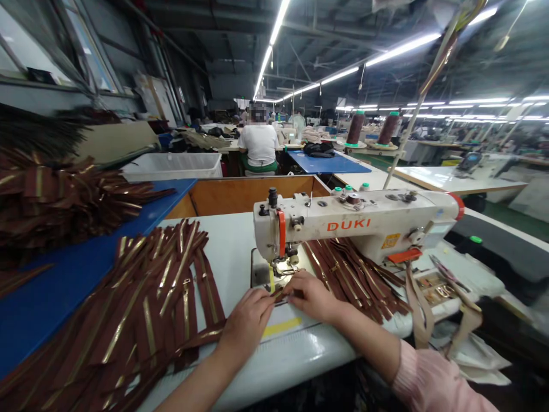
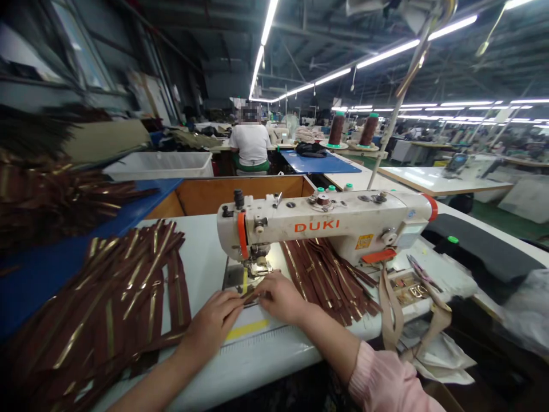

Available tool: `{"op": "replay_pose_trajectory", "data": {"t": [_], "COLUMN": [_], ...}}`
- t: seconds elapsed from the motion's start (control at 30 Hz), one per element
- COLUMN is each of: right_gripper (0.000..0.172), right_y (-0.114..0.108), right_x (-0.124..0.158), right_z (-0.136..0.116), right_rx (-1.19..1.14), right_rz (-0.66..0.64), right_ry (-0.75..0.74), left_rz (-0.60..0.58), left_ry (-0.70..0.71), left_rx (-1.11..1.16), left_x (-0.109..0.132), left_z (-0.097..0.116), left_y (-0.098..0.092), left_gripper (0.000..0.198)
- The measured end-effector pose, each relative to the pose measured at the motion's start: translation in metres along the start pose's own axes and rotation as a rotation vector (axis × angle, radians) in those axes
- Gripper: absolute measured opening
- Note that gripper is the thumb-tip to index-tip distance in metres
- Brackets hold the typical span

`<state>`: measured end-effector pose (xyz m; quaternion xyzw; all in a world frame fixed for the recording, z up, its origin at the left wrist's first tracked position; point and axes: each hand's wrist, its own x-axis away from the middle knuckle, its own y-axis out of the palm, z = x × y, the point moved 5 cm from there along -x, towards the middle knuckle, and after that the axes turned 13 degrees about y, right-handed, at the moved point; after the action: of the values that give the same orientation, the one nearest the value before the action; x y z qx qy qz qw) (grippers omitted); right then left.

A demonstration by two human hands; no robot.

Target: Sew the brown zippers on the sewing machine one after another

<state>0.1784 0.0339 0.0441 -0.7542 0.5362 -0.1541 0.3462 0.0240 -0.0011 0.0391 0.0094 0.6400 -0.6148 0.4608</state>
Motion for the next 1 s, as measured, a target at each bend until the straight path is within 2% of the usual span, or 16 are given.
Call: {"op": "replay_pose_trajectory", "data": {"t": [0.13,0.27,0.47,0.63,0.77,1.0], "right_gripper": [0.008,0.010,0.012,0.011,0.008,0.012], "right_y": [0.005,0.006,0.007,0.009,0.010,0.010], "right_x": [-0.004,-0.006,-0.006,-0.005,-0.004,-0.005], "right_z": [0.002,0.000,-0.004,-0.004,-0.006,-0.012], "right_rx": [0.011,0.030,0.149,0.210,0.265,0.385], "right_rz": [0.046,0.053,0.021,0.054,0.066,0.049], "right_ry": [-0.031,-0.046,0.011,0.081,0.127,0.150], "left_rz": [0.052,0.067,0.060,0.043,-0.022,-0.214], "left_ry": [-0.040,-0.091,-0.159,-0.162,-0.090,0.030], "left_rx": [0.060,0.126,0.174,0.184,0.128,-0.152], "left_x": [0.001,0.002,0.001,0.003,0.003,0.005], "left_z": [-0.004,-0.008,-0.010,-0.012,-0.006,0.007], "left_y": [0.000,0.000,-0.002,-0.002,-0.001,0.008], "left_gripper": [0.020,0.018,0.019,0.020,0.027,0.032]}}
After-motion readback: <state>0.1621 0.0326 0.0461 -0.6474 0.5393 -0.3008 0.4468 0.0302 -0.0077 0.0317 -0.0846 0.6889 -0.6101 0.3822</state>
